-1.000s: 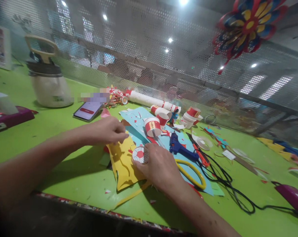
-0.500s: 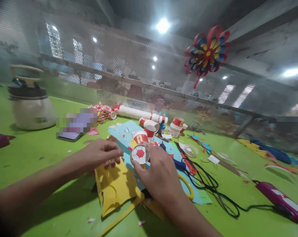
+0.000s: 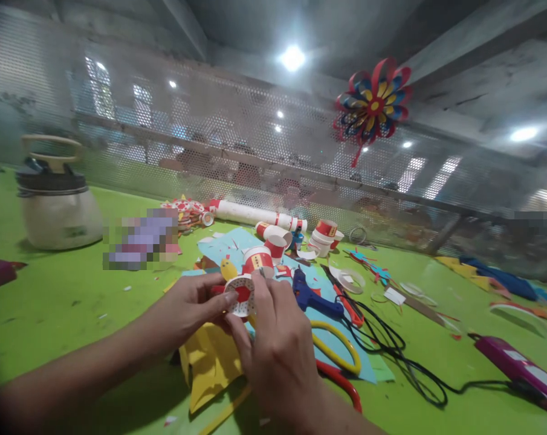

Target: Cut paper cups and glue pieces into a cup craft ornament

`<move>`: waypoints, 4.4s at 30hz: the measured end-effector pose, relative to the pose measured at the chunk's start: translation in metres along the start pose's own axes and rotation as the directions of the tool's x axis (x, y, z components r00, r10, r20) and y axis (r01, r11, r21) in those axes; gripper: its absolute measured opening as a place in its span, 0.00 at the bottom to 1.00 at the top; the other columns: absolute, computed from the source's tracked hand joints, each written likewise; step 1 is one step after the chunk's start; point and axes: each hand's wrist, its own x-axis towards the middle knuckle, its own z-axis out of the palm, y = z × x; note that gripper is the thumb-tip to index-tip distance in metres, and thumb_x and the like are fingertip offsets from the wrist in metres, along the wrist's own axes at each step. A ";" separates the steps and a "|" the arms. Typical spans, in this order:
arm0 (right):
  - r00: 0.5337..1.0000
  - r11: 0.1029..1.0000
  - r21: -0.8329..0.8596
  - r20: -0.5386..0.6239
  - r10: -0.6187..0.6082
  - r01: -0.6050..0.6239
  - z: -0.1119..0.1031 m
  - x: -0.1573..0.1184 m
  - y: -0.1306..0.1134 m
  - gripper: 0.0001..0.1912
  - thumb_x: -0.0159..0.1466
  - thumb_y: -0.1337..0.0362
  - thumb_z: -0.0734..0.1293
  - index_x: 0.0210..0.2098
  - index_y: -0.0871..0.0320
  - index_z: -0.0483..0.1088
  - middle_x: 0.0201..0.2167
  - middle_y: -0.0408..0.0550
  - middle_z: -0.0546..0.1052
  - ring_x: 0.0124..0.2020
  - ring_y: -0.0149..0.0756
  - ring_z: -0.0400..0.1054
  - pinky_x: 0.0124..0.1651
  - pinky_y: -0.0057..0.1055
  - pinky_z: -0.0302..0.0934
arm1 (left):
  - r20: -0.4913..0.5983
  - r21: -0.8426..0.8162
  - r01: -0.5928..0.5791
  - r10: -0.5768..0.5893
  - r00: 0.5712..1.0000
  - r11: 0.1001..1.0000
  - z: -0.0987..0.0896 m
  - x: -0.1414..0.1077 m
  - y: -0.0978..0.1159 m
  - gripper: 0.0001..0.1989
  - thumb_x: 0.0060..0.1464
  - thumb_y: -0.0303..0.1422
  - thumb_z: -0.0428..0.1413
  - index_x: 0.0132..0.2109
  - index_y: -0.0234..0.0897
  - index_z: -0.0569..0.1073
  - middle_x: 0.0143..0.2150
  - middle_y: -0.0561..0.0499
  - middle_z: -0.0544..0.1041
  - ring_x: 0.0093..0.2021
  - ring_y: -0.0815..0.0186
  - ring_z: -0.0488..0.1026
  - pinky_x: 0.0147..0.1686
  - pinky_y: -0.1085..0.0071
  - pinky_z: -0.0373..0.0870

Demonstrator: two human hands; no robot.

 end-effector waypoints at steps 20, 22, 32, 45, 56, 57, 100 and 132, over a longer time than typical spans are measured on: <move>0.995 0.981 0.194 -0.100 0.000 0.020 0.004 -0.006 0.001 0.27 0.59 0.73 0.66 0.57 0.65 0.59 0.45 0.56 0.66 0.47 0.41 0.62 0.48 0.38 0.62 | -0.047 0.151 -0.136 0.144 0.988 0.979 0.000 -0.001 0.003 0.10 0.54 0.35 0.53 0.39 0.32 0.69 0.32 0.49 0.73 0.29 0.67 0.69 0.30 0.69 0.67; 0.994 0.972 0.236 -0.110 0.026 0.000 0.003 -0.006 0.001 0.25 0.60 0.74 0.65 0.56 0.65 0.60 0.45 0.56 0.67 0.47 0.40 0.63 0.48 0.37 0.62 | -0.050 0.192 -0.137 0.149 0.988 0.972 -0.002 -0.001 0.004 0.10 0.54 0.36 0.52 0.39 0.33 0.69 0.31 0.50 0.72 0.28 0.67 0.68 0.29 0.69 0.66; 0.972 0.956 0.294 -0.220 0.085 -0.017 -0.002 0.000 0.009 0.16 0.58 0.77 0.66 0.46 0.61 0.70 0.35 0.48 0.75 0.36 0.32 0.69 0.40 0.29 0.64 | -0.004 0.372 -0.173 0.188 0.982 0.912 -0.005 -0.006 0.007 0.10 0.57 0.38 0.50 0.33 0.36 0.66 0.26 0.56 0.64 0.26 0.70 0.62 0.26 0.72 0.58; 0.943 0.962 0.268 -0.306 0.129 -0.045 -0.013 0.006 0.010 0.06 0.58 0.76 0.67 0.35 0.63 0.73 0.27 0.45 0.75 0.29 0.29 0.69 0.34 0.26 0.64 | 0.262 0.108 -0.212 0.178 0.949 0.971 -0.006 -0.011 0.035 0.10 0.61 0.32 0.47 0.41 0.35 0.72 0.33 0.51 0.67 0.33 0.68 0.66 0.34 0.72 0.66; 0.934 0.960 0.282 -0.341 0.104 -0.004 -0.011 0.001 0.005 0.10 0.57 0.78 0.67 0.37 0.61 0.71 0.28 0.45 0.75 0.30 0.31 0.68 0.36 0.31 0.64 | 0.328 -0.006 -0.181 0.173 0.929 0.983 -0.011 -0.010 0.029 0.13 0.60 0.31 0.49 0.50 0.41 0.71 0.36 0.51 0.67 0.33 0.69 0.64 0.34 0.72 0.65; 0.933 0.961 0.276 -0.345 0.103 -0.004 -0.011 0.000 0.005 0.10 0.57 0.78 0.67 0.37 0.61 0.71 0.28 0.45 0.74 0.30 0.31 0.68 0.36 0.31 0.64 | 0.334 -0.013 -0.173 0.167 0.928 0.985 -0.011 -0.009 0.029 0.13 0.59 0.30 0.49 0.50 0.41 0.71 0.36 0.51 0.67 0.33 0.70 0.64 0.33 0.72 0.64; 0.947 0.995 0.100 -0.322 0.008 0.026 -0.006 -0.004 0.007 0.09 0.58 0.77 0.65 0.38 0.62 0.69 0.26 0.47 0.72 0.28 0.34 0.64 0.30 0.31 0.60 | 0.260 0.079 -0.169 0.143 0.955 0.982 -0.004 -0.014 0.017 0.16 0.56 0.35 0.54 0.52 0.45 0.66 0.45 0.50 0.71 0.44 0.63 0.68 0.45 0.66 0.64; 0.976 0.781 0.586 0.115 0.185 -0.217 -0.014 0.005 0.000 0.06 0.62 0.69 0.62 0.27 0.60 0.66 0.26 0.44 0.69 0.30 0.32 0.62 0.36 0.32 0.59 | -0.033 -0.336 -0.019 0.008 0.999 0.942 -0.017 -0.004 0.018 0.07 0.46 0.29 0.63 0.35 0.34 0.76 0.32 0.50 0.78 0.33 0.68 0.74 0.35 0.75 0.69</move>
